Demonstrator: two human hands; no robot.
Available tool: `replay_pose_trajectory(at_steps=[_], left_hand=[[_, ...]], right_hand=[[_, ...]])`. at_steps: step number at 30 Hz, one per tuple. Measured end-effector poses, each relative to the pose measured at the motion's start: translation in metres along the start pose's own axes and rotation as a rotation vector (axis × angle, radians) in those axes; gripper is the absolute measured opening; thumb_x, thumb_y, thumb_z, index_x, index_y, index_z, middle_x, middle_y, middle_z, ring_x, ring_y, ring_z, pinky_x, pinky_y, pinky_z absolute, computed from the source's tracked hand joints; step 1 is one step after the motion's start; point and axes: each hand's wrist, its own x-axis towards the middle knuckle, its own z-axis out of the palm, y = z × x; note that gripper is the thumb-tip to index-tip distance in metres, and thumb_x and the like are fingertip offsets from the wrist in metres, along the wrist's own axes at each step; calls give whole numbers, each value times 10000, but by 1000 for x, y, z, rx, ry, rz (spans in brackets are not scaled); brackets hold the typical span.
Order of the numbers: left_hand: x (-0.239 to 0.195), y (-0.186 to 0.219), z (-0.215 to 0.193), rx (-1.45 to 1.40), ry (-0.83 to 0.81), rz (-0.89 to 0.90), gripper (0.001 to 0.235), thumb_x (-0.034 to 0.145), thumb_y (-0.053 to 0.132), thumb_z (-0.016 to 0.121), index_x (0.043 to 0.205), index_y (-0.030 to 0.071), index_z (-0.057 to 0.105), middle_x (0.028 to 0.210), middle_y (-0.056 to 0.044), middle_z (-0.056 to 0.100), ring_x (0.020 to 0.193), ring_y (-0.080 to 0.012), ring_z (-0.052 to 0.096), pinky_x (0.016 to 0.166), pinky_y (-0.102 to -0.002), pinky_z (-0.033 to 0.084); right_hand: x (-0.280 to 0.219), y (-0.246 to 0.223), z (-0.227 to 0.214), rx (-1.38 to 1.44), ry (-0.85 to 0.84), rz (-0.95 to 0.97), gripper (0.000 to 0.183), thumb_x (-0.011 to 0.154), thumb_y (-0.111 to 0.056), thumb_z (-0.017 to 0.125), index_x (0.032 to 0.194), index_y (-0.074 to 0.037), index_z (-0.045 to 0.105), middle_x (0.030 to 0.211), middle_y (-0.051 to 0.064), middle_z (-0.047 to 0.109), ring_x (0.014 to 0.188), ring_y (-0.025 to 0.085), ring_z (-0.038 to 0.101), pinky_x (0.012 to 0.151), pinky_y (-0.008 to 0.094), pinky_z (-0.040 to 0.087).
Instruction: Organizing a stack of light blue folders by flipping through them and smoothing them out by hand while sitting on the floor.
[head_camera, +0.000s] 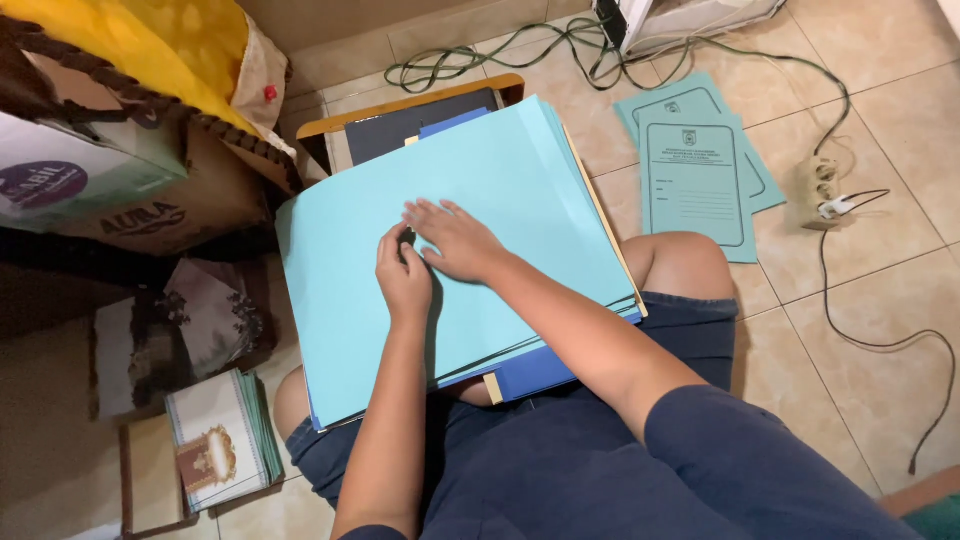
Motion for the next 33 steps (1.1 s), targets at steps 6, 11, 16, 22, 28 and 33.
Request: replay_pose_trajectory(at_steps=[6, 11, 16, 22, 28, 33], left_hand=[[-1, 11, -1, 274, -179, -81, 313, 1033, 80, 443, 1275, 21, 632, 1359, -114, 586, 1328, -293, 544, 1128, -392, 463], [1, 13, 4, 646, -373, 168, 397, 1018, 172, 498, 1368, 30, 620, 1476, -162, 554, 1437, -338, 431, 1202, -520, 288], [34, 18, 20, 925, -658, -38, 630, 1060, 440, 265, 1632, 178, 300, 1719, -102, 204, 1586, -319, 131, 1254, -587, 77], [99, -23, 39, 971, -584, -85, 657, 1072, 478, 233, 1655, 174, 246, 1729, -114, 156, 1595, -313, 100, 1256, -601, 44], [89, -16, 37, 972, -585, -80, 676, 1075, 453, 204, 1652, 101, 207, 1730, -132, 124, 1598, -300, 79, 1268, -568, 55], [40, 14, 21, 958, -602, -66, 693, 1059, 440, 276, 1637, 58, 247, 1719, -166, 163, 1592, -335, 115, 1265, -566, 74]], right_hand=[[-7, 31, -3, 61, 225, 229, 578, 1005, -311, 532, 1543, -111, 458, 1605, 125, 435, 1515, 259, 369, 1273, 425, 233], [-51, 52, -17, -60, 306, 450, 554, 1020, -295, 562, 1506, -37, 499, 1567, 209, 446, 1483, 315, 398, 1232, 451, 280], [-77, 50, -33, -66, 211, 526, 563, 1058, -315, 468, 1543, -30, 431, 1612, 219, 369, 1520, 321, 326, 1245, 453, 242], [-75, 40, -43, -59, 137, 567, 592, 1058, -325, 432, 1563, -20, 382, 1634, 241, 320, 1540, 340, 282, 1258, 462, 205], [-74, 38, -47, -62, 127, 572, 590, 1054, -315, 430, 1557, -10, 385, 1626, 260, 324, 1537, 355, 288, 1255, 470, 207], [-72, 40, -45, -68, 129, 562, 592, 1058, -319, 427, 1560, -8, 386, 1625, 265, 325, 1538, 357, 284, 1257, 470, 203]])
